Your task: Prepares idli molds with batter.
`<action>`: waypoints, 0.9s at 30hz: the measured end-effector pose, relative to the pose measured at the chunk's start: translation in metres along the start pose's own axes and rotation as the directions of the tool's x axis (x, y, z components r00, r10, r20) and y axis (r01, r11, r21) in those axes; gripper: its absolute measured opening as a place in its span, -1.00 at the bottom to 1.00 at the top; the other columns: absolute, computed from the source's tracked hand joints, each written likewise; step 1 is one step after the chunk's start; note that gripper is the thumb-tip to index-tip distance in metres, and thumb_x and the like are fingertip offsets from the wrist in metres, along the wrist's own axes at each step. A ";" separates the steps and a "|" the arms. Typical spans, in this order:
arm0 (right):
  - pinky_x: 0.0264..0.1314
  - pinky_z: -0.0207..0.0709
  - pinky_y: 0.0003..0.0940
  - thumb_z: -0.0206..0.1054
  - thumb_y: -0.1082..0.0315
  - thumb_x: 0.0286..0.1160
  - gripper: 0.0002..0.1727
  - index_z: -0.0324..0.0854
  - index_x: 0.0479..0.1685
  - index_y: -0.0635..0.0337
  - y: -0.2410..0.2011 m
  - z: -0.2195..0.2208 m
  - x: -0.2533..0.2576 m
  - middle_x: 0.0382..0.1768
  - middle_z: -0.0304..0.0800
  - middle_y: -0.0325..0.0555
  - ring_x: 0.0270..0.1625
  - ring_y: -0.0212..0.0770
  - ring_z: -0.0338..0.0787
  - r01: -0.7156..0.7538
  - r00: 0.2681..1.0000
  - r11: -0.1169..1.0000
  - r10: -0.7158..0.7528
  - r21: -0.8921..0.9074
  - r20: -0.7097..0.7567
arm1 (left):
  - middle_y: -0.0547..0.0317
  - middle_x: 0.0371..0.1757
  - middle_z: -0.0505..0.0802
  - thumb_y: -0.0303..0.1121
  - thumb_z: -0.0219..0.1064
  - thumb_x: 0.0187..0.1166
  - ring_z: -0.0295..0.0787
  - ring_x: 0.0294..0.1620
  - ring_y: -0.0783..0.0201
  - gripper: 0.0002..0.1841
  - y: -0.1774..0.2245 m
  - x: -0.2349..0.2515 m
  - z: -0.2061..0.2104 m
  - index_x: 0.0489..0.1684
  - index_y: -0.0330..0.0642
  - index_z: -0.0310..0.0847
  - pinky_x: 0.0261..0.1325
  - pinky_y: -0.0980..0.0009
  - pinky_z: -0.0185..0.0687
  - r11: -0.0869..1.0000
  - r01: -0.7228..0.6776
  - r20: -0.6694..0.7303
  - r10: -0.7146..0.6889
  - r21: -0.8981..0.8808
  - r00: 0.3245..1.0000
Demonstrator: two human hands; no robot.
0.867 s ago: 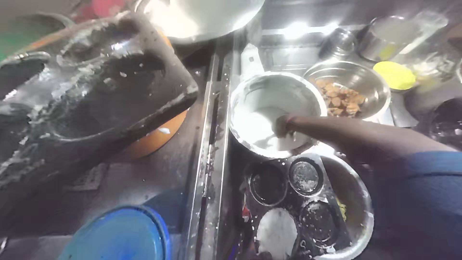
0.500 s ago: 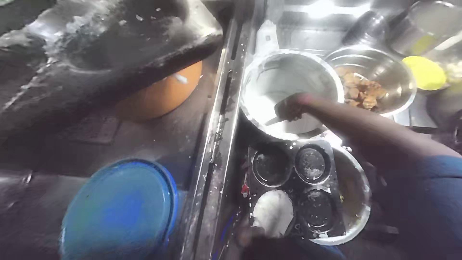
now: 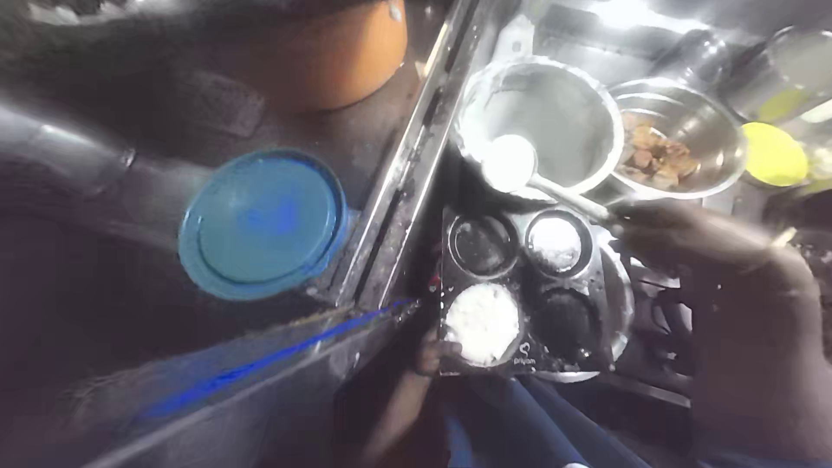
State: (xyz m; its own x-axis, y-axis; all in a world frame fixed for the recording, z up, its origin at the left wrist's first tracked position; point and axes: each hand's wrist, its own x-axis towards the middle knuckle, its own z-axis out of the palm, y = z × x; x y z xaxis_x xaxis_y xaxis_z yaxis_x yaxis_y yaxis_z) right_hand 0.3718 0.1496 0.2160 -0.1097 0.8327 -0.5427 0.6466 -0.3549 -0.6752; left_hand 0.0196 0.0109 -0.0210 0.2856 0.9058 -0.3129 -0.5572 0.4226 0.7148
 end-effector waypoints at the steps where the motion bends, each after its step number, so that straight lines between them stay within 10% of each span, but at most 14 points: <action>1: -0.65 0.42 -0.49 0.17 0.41 0.75 -0.73 0.65 0.27 0.21 0.006 0.011 -0.010 -0.57 0.61 -0.19 -0.68 -0.41 0.49 0.015 1.000 0.998 -0.015 -0.053 0.001 | 0.49 -0.24 0.93 -0.38 0.66 0.04 0.85 -0.22 0.60 -0.63 -0.003 -0.002 -0.001 -0.13 0.16 0.83 -0.09 0.57 0.79 1.000 -0.012 0.002 0.012 0.013 1.000; 6: -0.08 0.65 0.31 0.26 0.15 0.69 -0.65 0.74 0.35 -0.09 0.037 0.083 -0.039 -0.18 0.90 0.04 -0.19 0.11 0.87 0.005 0.971 0.858 -0.127 -0.513 -0.202 | 0.44 -0.34 0.92 -0.55 0.45 0.04 0.85 -0.33 0.57 -0.67 0.001 -0.009 0.009 -0.25 0.09 0.75 -0.19 0.55 0.79 1.000 0.012 -0.017 -0.012 -0.004 1.000; 11: -0.51 0.62 0.16 0.16 0.29 0.63 -0.61 0.82 0.28 -0.04 0.081 0.130 -0.044 -0.17 0.93 0.09 -0.41 0.17 0.87 0.201 0.696 0.678 -0.606 -0.707 -0.384 | 0.37 -0.29 0.94 -0.56 0.46 0.04 0.88 -0.29 0.50 -0.65 0.004 -0.017 0.007 -0.22 0.10 0.80 -0.17 0.49 0.82 0.997 0.003 0.009 -0.002 -0.074 1.000; 15: -0.26 0.72 -0.21 0.27 0.32 0.58 -0.63 0.78 0.31 0.03 0.055 0.098 -0.041 -0.22 0.93 -0.23 -0.35 -0.29 0.83 0.156 0.869 0.921 -0.300 -0.356 -0.394 | 0.38 -0.31 0.94 -0.50 0.54 0.00 0.88 -0.31 0.51 -0.69 0.006 -0.012 0.003 -0.27 0.09 0.82 -0.19 0.49 0.82 1.000 -0.008 -0.007 0.008 -0.018 1.000; 18: -0.49 0.62 -0.48 0.25 0.38 0.72 -0.61 0.58 0.46 0.24 0.012 0.044 -0.007 -0.34 0.80 -0.18 -0.57 -0.43 0.65 0.107 0.958 0.991 -0.080 0.084 -0.276 | 0.43 -0.28 0.94 -0.44 0.63 0.00 0.87 -0.28 0.53 -0.65 0.009 -0.007 0.000 -0.19 0.11 0.82 -0.15 0.51 0.82 1.000 -0.021 0.014 0.021 0.018 1.000; 23: 0.12 0.58 0.47 0.39 0.30 0.51 -0.68 0.74 0.21 0.10 -0.016 -0.040 0.150 0.09 0.83 0.20 0.14 0.28 0.80 -0.143 0.963 0.756 -0.043 -0.638 -0.266 | 0.31 -0.20 0.94 -0.43 0.63 0.12 0.89 -0.23 0.45 -0.55 -0.009 0.008 -0.039 0.06 -0.01 0.73 -0.15 0.44 0.84 0.998 -0.031 0.065 0.027 0.062 0.998; 27: 0.47 0.39 0.33 0.43 0.41 0.48 -0.61 0.65 0.21 0.49 -0.053 0.015 0.209 0.35 0.62 0.41 0.48 0.35 0.57 -0.358 0.926 0.685 0.176 -0.634 -0.333 | 0.43 -0.39 0.85 -0.64 0.18 0.40 0.80 -0.33 0.53 -0.75 0.019 -0.001 -0.016 -0.13 -0.08 0.59 -0.12 0.50 0.75 0.979 0.145 -0.117 -0.129 0.142 0.985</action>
State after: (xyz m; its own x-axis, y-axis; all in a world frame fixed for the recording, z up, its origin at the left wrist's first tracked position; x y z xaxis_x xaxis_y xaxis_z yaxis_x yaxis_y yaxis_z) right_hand 0.3036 0.3362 0.1309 0.2632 0.8504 -0.4555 0.9612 -0.2715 0.0485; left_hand -0.0035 0.0188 -0.0173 0.2619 0.8409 -0.4736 -0.3934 0.5412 0.7432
